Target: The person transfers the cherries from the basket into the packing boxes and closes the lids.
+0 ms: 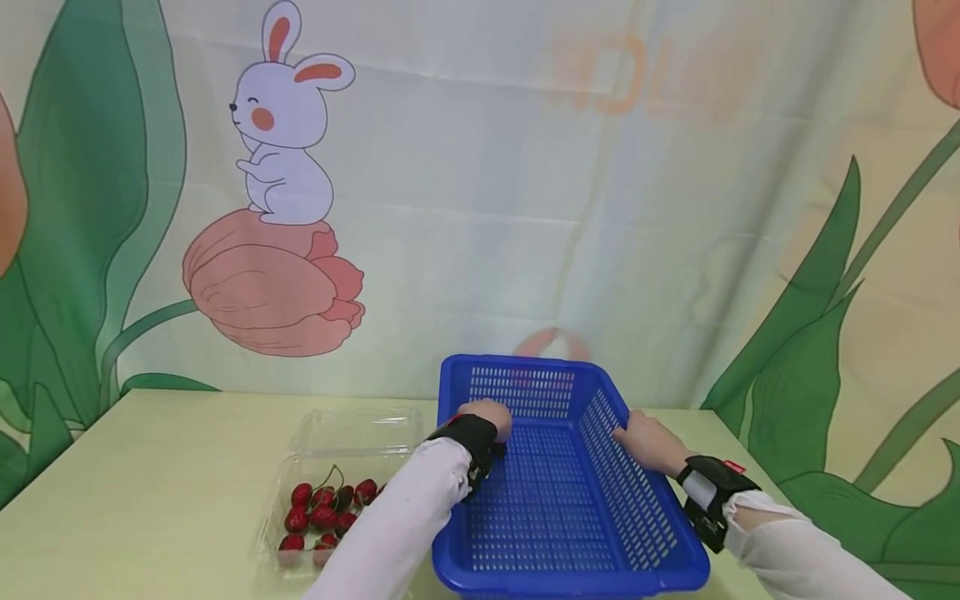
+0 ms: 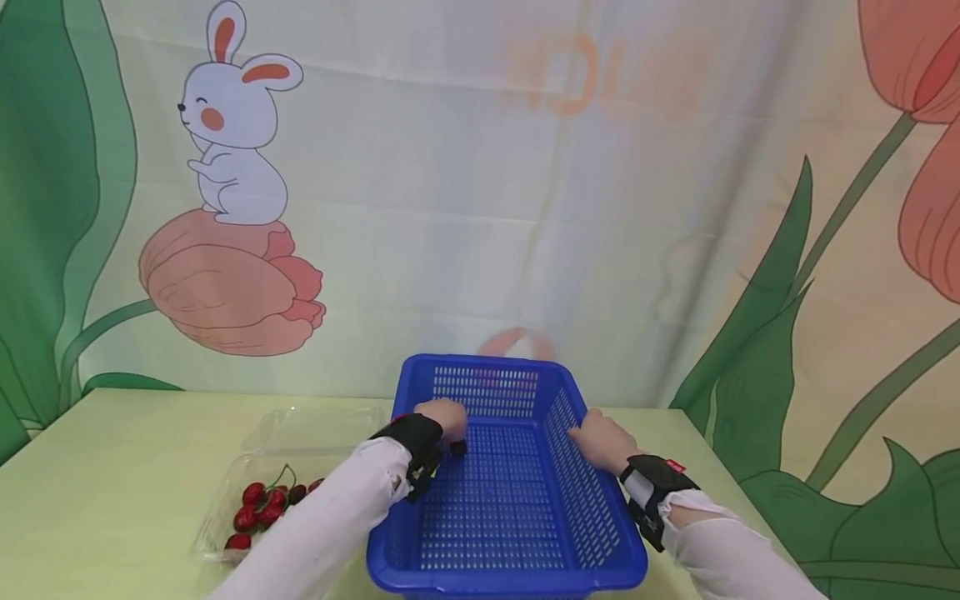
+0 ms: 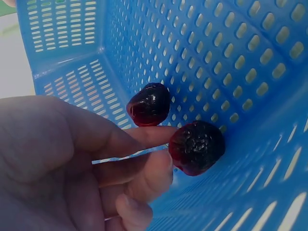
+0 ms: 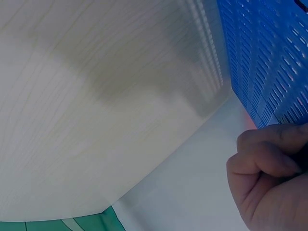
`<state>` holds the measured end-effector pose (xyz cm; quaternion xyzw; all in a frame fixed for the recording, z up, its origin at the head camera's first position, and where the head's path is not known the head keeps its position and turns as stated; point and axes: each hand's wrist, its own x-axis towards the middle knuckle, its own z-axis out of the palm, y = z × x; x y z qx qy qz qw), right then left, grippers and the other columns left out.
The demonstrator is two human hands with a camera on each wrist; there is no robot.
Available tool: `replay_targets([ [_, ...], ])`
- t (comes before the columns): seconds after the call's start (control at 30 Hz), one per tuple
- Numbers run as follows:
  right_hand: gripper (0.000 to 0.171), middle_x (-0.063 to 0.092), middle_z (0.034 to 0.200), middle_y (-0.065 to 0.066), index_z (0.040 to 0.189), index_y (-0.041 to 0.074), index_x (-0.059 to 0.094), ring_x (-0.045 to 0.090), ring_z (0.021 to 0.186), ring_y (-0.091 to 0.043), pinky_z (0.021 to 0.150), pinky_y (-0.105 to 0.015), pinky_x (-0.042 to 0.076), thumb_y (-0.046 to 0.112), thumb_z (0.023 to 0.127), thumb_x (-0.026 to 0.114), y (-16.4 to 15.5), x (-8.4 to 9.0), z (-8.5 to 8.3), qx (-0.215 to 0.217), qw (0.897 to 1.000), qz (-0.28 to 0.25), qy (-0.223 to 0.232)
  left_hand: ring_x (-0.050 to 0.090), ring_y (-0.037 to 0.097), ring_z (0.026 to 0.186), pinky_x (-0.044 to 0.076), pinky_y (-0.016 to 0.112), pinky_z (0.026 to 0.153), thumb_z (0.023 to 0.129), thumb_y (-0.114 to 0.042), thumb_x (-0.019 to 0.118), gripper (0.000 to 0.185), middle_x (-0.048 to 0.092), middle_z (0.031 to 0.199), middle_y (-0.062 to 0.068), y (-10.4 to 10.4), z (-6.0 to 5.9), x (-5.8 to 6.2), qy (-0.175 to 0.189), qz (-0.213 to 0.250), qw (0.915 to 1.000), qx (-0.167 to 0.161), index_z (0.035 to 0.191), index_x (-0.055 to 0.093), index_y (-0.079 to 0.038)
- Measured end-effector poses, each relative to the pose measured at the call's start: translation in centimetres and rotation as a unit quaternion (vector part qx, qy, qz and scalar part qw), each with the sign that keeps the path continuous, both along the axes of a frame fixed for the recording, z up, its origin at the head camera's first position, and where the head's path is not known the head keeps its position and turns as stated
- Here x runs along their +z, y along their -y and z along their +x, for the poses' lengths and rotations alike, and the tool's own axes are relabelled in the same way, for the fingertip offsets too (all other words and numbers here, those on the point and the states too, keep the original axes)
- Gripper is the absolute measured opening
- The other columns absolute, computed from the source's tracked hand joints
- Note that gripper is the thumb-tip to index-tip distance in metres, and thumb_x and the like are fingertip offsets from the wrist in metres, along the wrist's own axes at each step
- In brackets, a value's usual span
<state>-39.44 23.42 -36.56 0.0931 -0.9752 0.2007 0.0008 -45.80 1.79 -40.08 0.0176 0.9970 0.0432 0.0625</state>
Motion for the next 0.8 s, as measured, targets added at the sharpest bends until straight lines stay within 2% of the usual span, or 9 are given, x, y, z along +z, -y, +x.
replay_targets([
  [0.07,0.028,0.042,0.064,-0.007,0.089,-0.004,0.037,0.041,0.049,-0.014,0.041,-0.027,0.032,0.019,0.074,0.035,0.1,0.1,0.1,0.003,1.000,0.000,-0.001,0.043,0.019,0.067,0.029,0.043,0.047,0.065,-0.023,0.049,0.015,0.048,0.081,0.002,-0.1,-2.7,-2.2,0.001,-0.003,1.0000,-0.007,0.078,0.053,-0.016],
  [0.1,0.028,0.042,0.064,-0.007,0.089,-0.004,0.037,0.041,0.050,-0.015,0.041,-0.027,0.032,0.019,0.074,0.035,0.1,0.2,0.2,0.003,1.000,0.001,-0.002,0.043,0.019,0.067,0.029,0.043,0.047,0.065,-0.024,0.049,0.015,0.048,0.081,0.002,-0.2,-3.6,-3.0,-0.004,-0.006,0.9998,-0.016,0.077,0.053,-0.016],
  [0.17,0.028,0.043,0.064,-0.007,0.090,-0.004,0.037,0.042,0.049,-0.015,0.041,-0.027,0.032,0.019,0.074,0.035,0.2,0.3,0.2,0.002,1.000,-0.003,0.000,0.043,0.019,0.067,0.029,0.043,0.048,0.065,-0.023,0.049,0.014,0.048,0.081,0.002,-0.2,-3.9,-3.3,-0.009,-0.008,0.9996,-0.027,0.076,0.053,-0.015],
  [0.23,0.028,0.043,0.065,-0.007,0.089,-0.004,0.037,0.042,0.050,-0.015,0.041,-0.027,0.033,0.019,0.074,0.035,0.2,0.3,0.3,0.001,1.000,-0.006,0.002,0.043,0.018,0.067,0.030,0.042,0.049,0.066,-0.021,0.048,0.012,0.048,0.080,0.003,-0.2,-2.3,-2.1,-0.003,-0.005,0.9994,-0.035,0.075,0.052,-0.014],
  [0.37,0.026,0.043,0.064,-0.007,0.087,-0.003,0.038,0.042,0.049,-0.015,0.041,-0.027,0.033,0.019,0.074,0.035,0.2,0.1,0.3,0.005,1.000,-0.012,0.005,0.043,0.016,0.064,0.032,0.035,0.049,0.070,-0.015,0.044,0.009,0.048,0.076,0.003,0.2,2.7,1.9,0.009,0.000,0.9974,-0.072,0.069,0.052,-0.012],
  [0.43,0.025,0.043,0.063,-0.007,0.087,-0.003,0.038,0.042,0.049,-0.015,0.040,-0.027,0.032,0.019,0.074,0.035,0.1,0.1,0.3,0.006,1.000,-0.013,0.004,0.042,0.014,0.060,0.032,0.031,0.049,0.070,-0.012,0.044,0.008,0.047,0.072,0.002,0.4,4.9,3.7,0.009,0.005,0.9955,-0.094,0.066,0.051,-0.011],
  [0.5,0.026,0.042,0.064,-0.007,0.087,-0.003,0.038,0.041,0.049,-0.015,0.041,-0.027,0.032,0.019,0.074,0.035,0.1,0.0,0.3,0.005,1.000,-0.009,0.000,0.040,0.013,0.058,0.031,0.028,0.049,0.070,-0.012,0.043,0.009,0.046,0.069,0.001,0.5,6.5,4.9,-0.006,0.007,0.9935,-0.114,0.065,0.050,-0.012],
  [0.63,0.029,0.040,0.065,-0.008,0.089,-0.005,0.036,0.040,0.050,-0.015,0.041,-0.027,0.031,0.019,0.073,0.034,0.0,0.0,0.3,0.005,1.000,0.002,-0.007,0.035,0.012,0.051,0.028,0.025,0.045,0.072,-0.012,0.039,0.014,0.043,0.060,0.000,0.3,8.3,6.4,-0.011,0.021,0.9907,-0.134,0.062,0.048,-0.012],
  [0.8,0.028,0.040,0.065,-0.007,0.088,-0.004,0.037,0.039,0.049,-0.015,0.041,-0.027,0.030,0.019,0.074,0.034,-0.1,-0.1,0.1,0.009,1.000,0.004,-0.005,0.022,0.011,0.038,0.019,0.023,0.035,0.072,-0.007,0.039,0.026,0.029,0.043,0.000,-0.5,8.6,7.0,-0.028,0.017,0.9883,-0.149,0.046,0.038,-0.013],
])
